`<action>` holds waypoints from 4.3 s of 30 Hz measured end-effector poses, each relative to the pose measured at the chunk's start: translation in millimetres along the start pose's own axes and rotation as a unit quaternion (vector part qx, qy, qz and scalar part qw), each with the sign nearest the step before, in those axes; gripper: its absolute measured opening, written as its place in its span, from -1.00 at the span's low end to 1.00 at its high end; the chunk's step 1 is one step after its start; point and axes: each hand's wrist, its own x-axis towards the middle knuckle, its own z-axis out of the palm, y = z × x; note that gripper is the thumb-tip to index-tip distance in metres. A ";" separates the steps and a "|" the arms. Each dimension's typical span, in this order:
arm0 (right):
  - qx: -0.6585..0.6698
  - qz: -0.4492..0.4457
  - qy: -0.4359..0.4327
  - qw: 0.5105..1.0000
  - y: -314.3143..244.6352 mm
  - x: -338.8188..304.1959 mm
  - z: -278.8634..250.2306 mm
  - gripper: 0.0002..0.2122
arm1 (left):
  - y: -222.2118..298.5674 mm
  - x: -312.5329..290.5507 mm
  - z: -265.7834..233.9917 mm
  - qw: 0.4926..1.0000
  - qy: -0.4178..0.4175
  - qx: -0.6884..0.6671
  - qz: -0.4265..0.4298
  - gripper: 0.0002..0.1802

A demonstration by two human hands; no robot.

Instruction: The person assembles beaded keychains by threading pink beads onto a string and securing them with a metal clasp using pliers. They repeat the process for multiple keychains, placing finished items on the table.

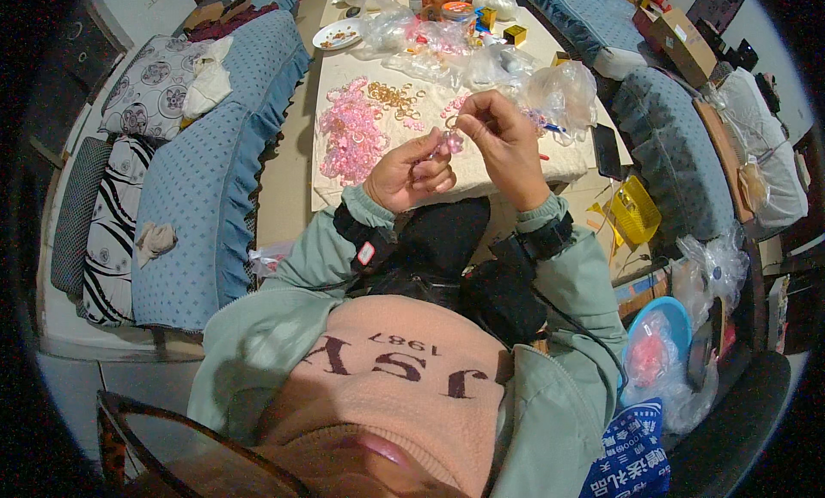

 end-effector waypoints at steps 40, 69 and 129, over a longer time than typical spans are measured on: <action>0.082 0.040 0.003 0.996 7.5 -9.5 11.5 -0.94 | 0.3 4.0 -0.3 0.984 0.088 0.144 0.056 -0.82; 0.049 0.107 0.047 0.992 -5.5 -1.6 -1.5 -0.83 | -2.5 12.0 5.2 0.895 0.122 0.391 0.177 -0.43; 0.054 0.102 0.037 0.993 -13.5 -2.7 -2.6 -0.85 | -3.4 8.5 -2.5 0.930 0.075 0.338 0.125 -0.43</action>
